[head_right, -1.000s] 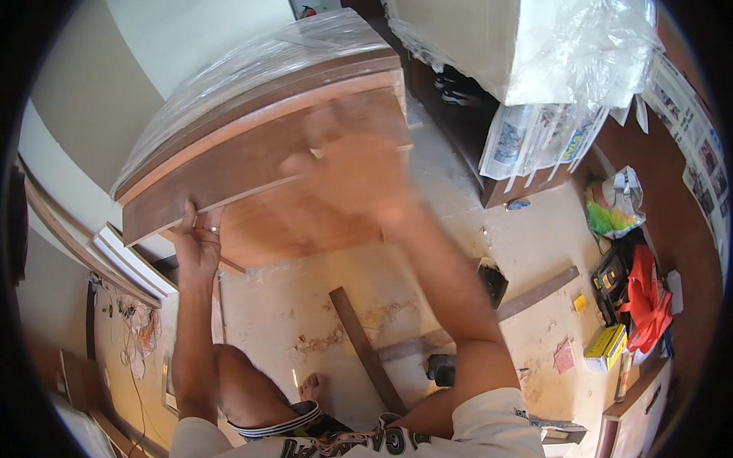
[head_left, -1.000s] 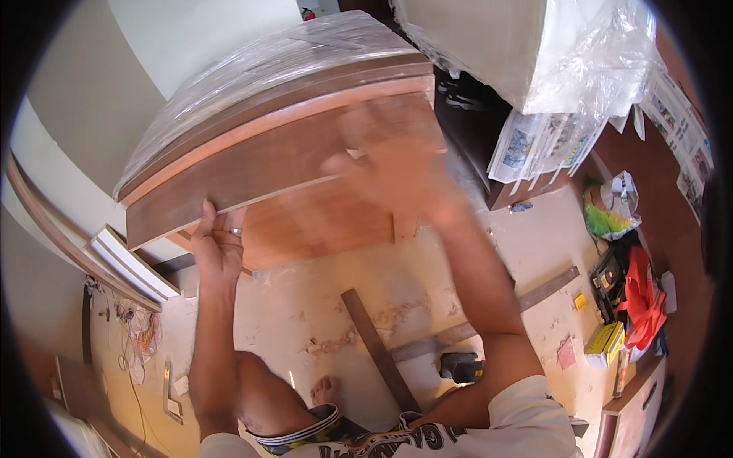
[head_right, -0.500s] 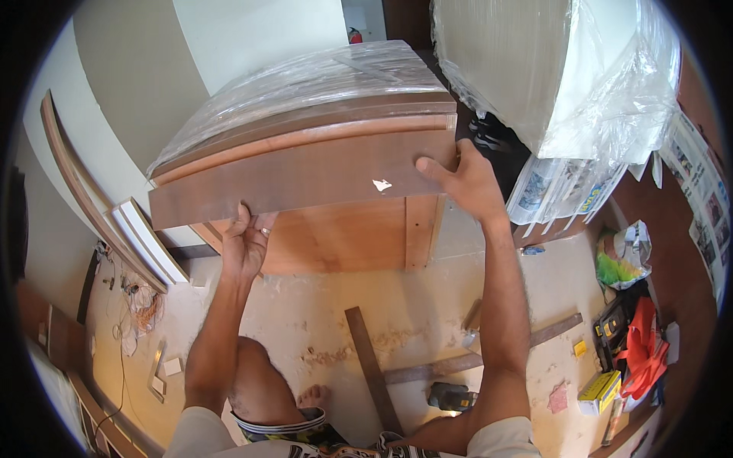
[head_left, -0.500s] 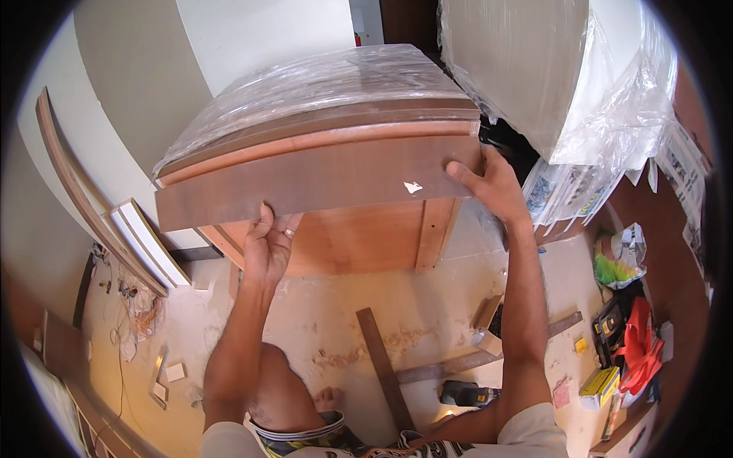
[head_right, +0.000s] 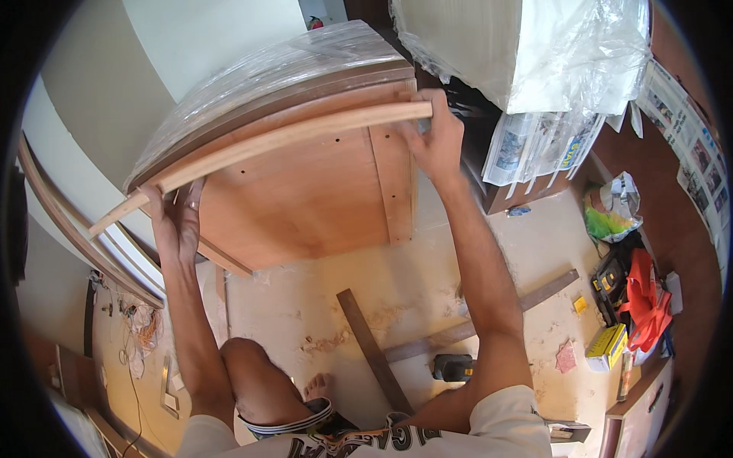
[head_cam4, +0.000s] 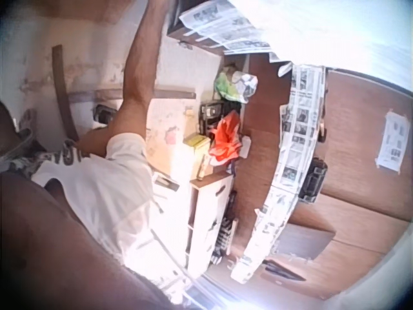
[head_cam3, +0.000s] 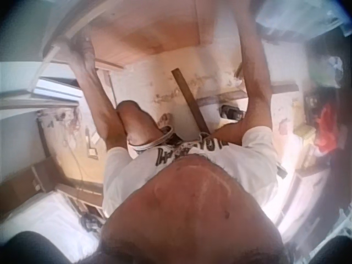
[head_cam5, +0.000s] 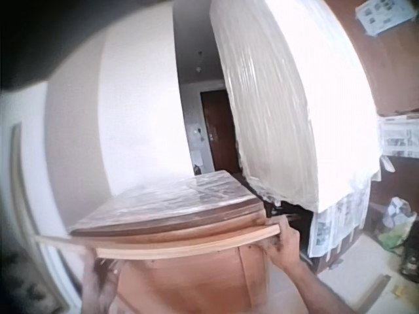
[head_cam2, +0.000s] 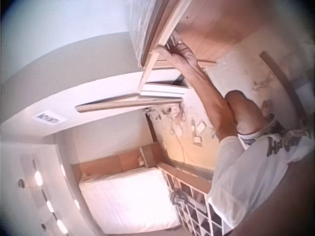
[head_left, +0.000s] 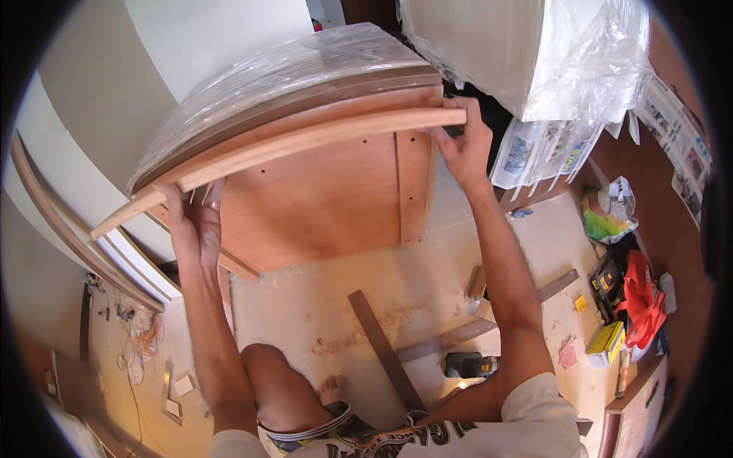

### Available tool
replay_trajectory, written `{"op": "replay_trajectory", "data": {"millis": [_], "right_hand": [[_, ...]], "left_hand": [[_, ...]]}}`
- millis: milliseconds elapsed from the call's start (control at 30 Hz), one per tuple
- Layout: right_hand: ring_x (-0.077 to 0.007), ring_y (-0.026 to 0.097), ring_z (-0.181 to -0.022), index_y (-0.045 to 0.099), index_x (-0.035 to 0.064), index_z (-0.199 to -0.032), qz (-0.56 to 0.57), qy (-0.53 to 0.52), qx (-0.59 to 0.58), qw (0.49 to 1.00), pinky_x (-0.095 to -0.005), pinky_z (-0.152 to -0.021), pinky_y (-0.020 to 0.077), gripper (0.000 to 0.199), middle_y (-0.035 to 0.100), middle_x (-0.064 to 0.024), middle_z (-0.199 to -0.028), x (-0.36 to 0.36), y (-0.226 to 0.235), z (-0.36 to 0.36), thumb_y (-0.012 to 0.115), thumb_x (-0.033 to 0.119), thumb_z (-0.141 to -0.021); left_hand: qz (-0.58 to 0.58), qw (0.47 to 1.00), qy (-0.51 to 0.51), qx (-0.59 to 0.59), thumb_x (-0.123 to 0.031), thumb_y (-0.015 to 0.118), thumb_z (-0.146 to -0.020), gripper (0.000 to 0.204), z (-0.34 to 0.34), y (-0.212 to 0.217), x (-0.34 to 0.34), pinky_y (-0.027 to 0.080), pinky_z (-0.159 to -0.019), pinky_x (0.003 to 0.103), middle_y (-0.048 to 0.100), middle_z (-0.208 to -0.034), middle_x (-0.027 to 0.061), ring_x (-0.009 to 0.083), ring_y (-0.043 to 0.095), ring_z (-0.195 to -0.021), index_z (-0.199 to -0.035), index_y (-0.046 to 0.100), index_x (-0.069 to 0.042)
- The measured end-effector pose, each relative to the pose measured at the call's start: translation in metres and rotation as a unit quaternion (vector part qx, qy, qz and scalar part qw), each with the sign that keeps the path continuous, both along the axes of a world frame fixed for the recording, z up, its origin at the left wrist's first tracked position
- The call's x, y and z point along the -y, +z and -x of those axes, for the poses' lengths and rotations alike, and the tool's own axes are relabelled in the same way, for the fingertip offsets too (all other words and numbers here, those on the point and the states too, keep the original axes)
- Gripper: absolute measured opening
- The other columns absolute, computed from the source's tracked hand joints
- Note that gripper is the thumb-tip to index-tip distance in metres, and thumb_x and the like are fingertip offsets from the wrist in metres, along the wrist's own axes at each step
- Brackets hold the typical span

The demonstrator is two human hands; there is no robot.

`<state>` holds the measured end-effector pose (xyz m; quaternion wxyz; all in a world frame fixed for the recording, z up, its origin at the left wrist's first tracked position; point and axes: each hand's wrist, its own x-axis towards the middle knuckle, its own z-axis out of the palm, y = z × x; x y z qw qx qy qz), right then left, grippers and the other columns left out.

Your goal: The person uses a circular saw to cut a wooden plank on a ladder, then moves to the floor to assemble a wooden cabinet. They fit a wooden trim piece onto the edge of the cabinet door and adjust its position.

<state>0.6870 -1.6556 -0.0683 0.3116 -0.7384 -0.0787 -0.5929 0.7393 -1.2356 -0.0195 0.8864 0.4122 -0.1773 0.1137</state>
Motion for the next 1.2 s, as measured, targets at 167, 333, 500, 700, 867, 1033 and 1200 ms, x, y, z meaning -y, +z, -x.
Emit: {"op": "replay_trajectory", "data": {"millis": [167,333,500,700,867,1033,1200], "right_hand": [[-0.0346,0.074,-0.105,0.060,0.0048,-0.119,0.011,0.024,0.051,0.998,-0.0363,-0.091,0.0573,0.043,0.074,-0.0156,-0.123,-0.004,-0.022,-0.014,0.078,0.000,-0.080],[-0.0359,0.068,-0.114,0.061,0.0058,-0.126,0.024,-0.034,0.031,0.999,-0.0409,-0.096,0.0560,0.053,0.070,-0.0139,-0.130,-0.010,-0.026,-0.022,0.077,-0.003,-0.077],[-0.0356,0.067,-0.116,0.060,0.0066,-0.132,0.029,-0.072,0.012,0.997,-0.0414,-0.099,0.0546,0.065,0.068,-0.0142,-0.130,-0.004,-0.037,-0.022,0.084,0.004,-0.072],[-0.0306,0.060,-0.130,0.039,-0.0032,-0.151,-0.065,0.154,0.024,0.986,-0.0418,-0.112,0.0478,0.098,0.055,-0.0225,-0.143,-0.013,-0.045,-0.022,0.095,0.022,-0.075],[-0.0297,0.057,-0.134,0.042,-0.0022,-0.150,-0.102,0.185,0.027,0.977,-0.0426,-0.113,0.0456,0.100,0.058,-0.0207,-0.143,-0.012,-0.050,-0.022,0.096,0.038,-0.076],[-0.0264,0.061,-0.126,0.054,-0.0019,-0.141,-0.079,0.078,0.013,0.994,-0.0392,-0.106,0.0515,0.089,0.061,-0.0168,-0.134,-0.018,-0.045,-0.022,0.098,0.037,-0.074],[-0.0291,0.062,-0.102,0.059,0.0054,-0.136,-0.136,0.095,0.090,0.982,-0.0398,-0.088,0.0539,0.088,0.066,-0.0131,-0.123,-0.021,-0.050,-0.031,0.100,0.040,-0.066]], "left_hand": [[-0.072,0.997,0.014,-0.022,-0.036,0.063,-0.107,0.045,-0.025,-0.016,-0.032,0.054,-0.112,0.042,0.067,-0.128,0.0132,0.0253,0.064,-0.123,-0.132,0.059,0.001],[-0.100,0.992,0.026,-0.072,-0.033,0.063,-0.108,0.040,-0.023,-0.031,-0.028,0.056,-0.109,0.039,0.067,-0.128,0.0122,0.0247,0.065,-0.120,-0.132,0.060,-0.001],[-0.074,0.995,0.020,-0.069,-0.028,0.063,-0.108,0.036,-0.027,-0.042,-0.021,0.057,-0.106,0.039,0.069,-0.126,0.0135,0.0237,0.067,-0.119,-0.130,0.061,0.000],[-0.058,0.997,0.033,-0.039,-0.023,0.060,-0.109,0.037,-0.031,-0.049,-0.021,0.057,-0.107,0.041,0.067,-0.130,0.0151,0.0246,0.067,-0.118,-0.136,0.057,0.002],[-0.069,0.996,0.041,-0.033,-0.031,0.057,-0.111,0.046,-0.034,-0.058,-0.017,0.055,-0.106,0.040,0.064,-0.136,0.0166,0.0249,0.063,-0.123,-0.141,0.053,0.003],[-0.100,0.992,0.072,-0.020,-0.041,0.056,-0.110,0.057,-0.029,-0.056,-0.014,0.054,-0.107,0.040,0.062,-0.137,0.0170,0.0246,0.061,-0.126,-0.143,0.052,0.004],[-0.132,0.988,0.084,-0.002,-0.045,0.053,-0.110,0.060,-0.027,-0.059,-0.005,0.056,-0.105,0.042,0.064,-0.134,0.0170,0.0259,0.065,-0.120,-0.143,0.052,0.005]]}}
